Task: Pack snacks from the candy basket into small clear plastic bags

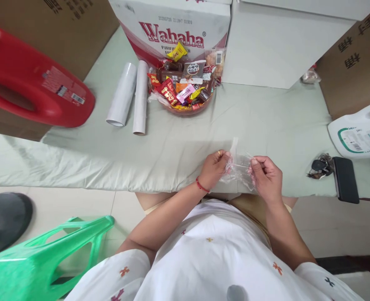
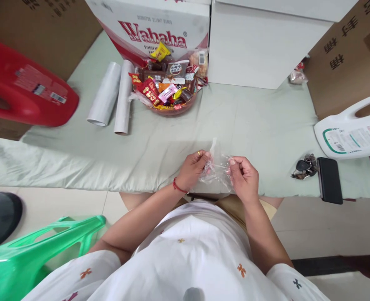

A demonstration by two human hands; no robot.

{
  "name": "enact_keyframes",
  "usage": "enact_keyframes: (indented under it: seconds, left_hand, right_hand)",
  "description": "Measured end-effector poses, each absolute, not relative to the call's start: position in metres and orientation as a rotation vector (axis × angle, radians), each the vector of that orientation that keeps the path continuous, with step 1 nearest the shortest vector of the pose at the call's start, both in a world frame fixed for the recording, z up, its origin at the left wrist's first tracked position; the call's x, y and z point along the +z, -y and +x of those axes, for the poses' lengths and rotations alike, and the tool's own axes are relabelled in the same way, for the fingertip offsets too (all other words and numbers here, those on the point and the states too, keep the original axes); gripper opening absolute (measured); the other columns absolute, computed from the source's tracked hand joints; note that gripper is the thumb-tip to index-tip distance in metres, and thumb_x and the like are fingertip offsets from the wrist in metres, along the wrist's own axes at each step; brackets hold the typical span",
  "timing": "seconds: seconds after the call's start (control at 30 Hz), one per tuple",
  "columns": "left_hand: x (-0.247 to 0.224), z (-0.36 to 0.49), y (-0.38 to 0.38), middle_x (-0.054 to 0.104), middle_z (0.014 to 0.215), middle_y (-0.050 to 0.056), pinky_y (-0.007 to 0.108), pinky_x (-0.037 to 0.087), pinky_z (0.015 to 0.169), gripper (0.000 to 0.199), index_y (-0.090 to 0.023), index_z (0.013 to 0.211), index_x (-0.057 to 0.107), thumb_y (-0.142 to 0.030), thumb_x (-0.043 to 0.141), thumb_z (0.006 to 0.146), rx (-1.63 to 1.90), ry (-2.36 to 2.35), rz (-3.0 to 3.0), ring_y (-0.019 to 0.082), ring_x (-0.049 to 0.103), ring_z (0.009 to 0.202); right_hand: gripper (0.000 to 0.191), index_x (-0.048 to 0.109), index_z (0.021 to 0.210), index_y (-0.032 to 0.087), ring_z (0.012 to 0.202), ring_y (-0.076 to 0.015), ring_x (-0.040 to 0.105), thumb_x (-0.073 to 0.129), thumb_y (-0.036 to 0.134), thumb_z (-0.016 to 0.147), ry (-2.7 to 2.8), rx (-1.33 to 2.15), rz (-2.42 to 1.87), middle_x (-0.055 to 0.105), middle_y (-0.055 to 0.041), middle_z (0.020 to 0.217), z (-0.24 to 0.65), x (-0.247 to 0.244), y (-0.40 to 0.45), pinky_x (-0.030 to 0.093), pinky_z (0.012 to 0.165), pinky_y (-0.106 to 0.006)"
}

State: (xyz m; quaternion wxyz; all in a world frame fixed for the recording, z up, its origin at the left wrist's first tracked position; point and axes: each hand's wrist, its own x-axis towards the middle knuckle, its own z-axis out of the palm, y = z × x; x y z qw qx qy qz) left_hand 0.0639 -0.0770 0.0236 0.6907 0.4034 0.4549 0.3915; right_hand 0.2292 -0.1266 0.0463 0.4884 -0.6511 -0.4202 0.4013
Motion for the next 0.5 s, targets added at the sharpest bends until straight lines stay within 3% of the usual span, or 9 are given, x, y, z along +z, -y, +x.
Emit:
enact_keyframes:
  seconds: [0.27, 0.37, 0.5]
  left_hand:
    - [0.015, 0.057, 0.075, 0.050, 0.060, -0.005, 0.024, 0.031, 0.045, 0.045, -0.022, 0.074, 0.047, -0.058, 0.057, 0.099, 1.137, -1.217, 0.843, 0.007, 0.040, 0.045]
    - [0.019, 0.053, 0.072, 0.049, 0.057, -0.006, 0.023, 0.026, 0.041, 0.045, -0.021, 0.075, 0.050, -0.060, 0.059, 0.097, 1.042, -1.162, 0.673, 0.007, 0.037, 0.041]
    - [0.026, 0.050, 0.072, 0.059, 0.063, -0.001, 0.022, 0.024, 0.039, 0.048, -0.015, 0.079, 0.062, -0.060, 0.066, 0.092, 0.713, -1.028, 0.421, 0.005, 0.039, 0.040]
  right_hand:
    - [0.032, 0.068, 0.091, 0.022, 0.042, -0.0097, 0.045, 0.073, 0.054, 0.090, 0.947, 0.935, -1.565, 0.059, 0.0045, 0.061, 0.227, 0.046, 0.128, 0.034, 0.037, -0.024]
    - [0.033, 0.067, 0.091, 0.022, 0.042, -0.0099, 0.043, 0.073, 0.055, 0.090, 0.967, 0.946, -1.562, 0.057, 0.0050, 0.059, 0.227, 0.043, 0.129, 0.034, 0.038, -0.025]
    - [0.031, 0.066, 0.092, 0.023, 0.042, -0.0101, 0.043, 0.073, 0.054, 0.090, 0.909, 0.942, -1.544, 0.057, 0.0053, 0.060, 0.229, 0.040, 0.129, 0.032, 0.037, -0.025]
